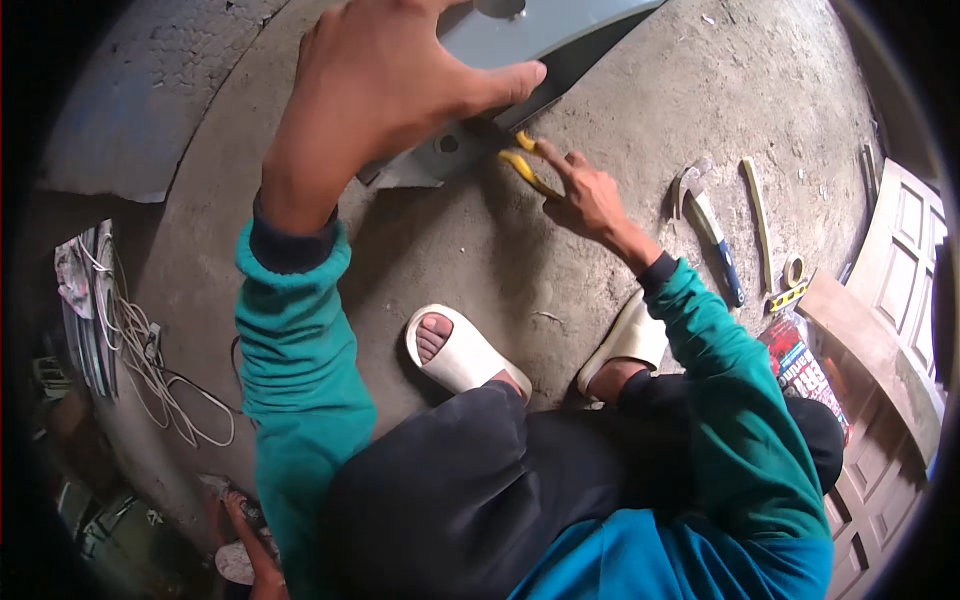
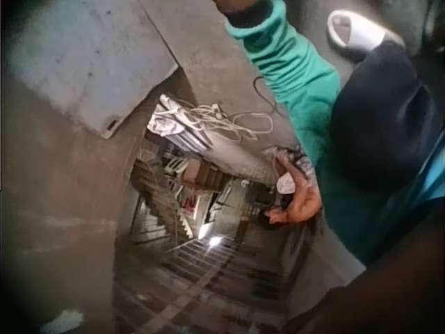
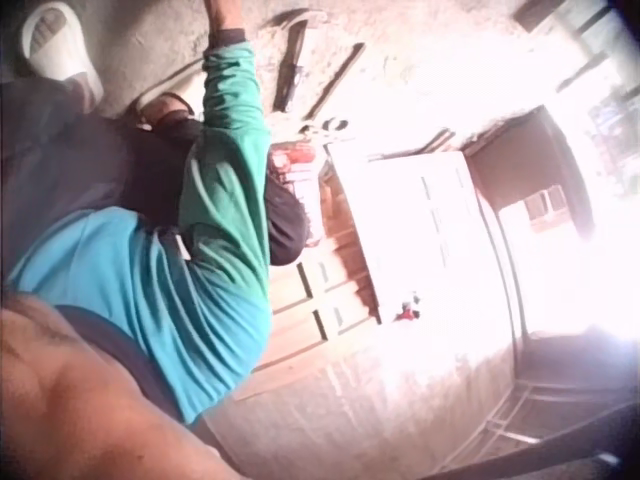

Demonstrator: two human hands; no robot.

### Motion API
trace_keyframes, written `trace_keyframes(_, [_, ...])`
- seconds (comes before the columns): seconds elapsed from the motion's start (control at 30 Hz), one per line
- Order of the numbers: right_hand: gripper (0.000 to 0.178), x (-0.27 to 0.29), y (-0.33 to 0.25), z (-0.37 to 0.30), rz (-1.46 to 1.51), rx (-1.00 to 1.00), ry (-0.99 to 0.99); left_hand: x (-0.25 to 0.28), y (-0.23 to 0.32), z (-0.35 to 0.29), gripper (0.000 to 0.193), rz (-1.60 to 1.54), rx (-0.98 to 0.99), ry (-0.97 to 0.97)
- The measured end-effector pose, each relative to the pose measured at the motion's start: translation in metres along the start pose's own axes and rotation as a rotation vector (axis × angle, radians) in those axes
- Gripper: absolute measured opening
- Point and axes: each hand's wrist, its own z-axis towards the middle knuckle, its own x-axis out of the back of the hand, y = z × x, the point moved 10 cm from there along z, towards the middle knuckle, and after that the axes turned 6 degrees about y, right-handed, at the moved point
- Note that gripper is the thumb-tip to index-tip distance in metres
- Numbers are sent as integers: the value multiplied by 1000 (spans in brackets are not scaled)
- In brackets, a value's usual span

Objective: The person uses pliers to remove knockouts from a metal electrical box, then checks the fit of a plastic conduit pipe and uses a hammer to knock out another circular plate on the side of the box.

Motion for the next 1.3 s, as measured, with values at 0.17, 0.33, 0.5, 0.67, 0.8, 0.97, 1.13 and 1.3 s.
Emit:
trace_keyframes(0.17, [84, 16, 32, 1, 74, -163, 237, 3, 4, 1, 75, 34, 6, 16])
trace_keyframes(0.33, [82, 28, 26, 8, 22, -242, 227, 4, 20, -7, 76, 50, -20, 17])
trace_keyframes(0.5, [75, 3, -34, 0, 8, -18, 19, 2, 3, -2, 77, 4, -26, 11])
trace_keyframes(0.67, [84, 24, 1, 2, 1, -307, 131, 5, 17, -2, 78, 58, 22, -36])
trace_keyframes(0.8, [82, 14, -4, 4, -39, -249, 165, -7, -3, 3, 78, 60, 56, -73])
trace_keyframes(0.97, [80, 35, 5, 13, -28, -213, 145, 2, 10, -3, 77, 72, 9, -16])
trace_keyframes(1.13, [80, 21, 3, 11, -71, -131, 93, 13, 26, -6, 78, -3, -132, 133])
trace_keyframes(1.3, [80, 33, 21, 10, -24, -186, 258, 9, 26, -5, 80, 41, -42, 8])
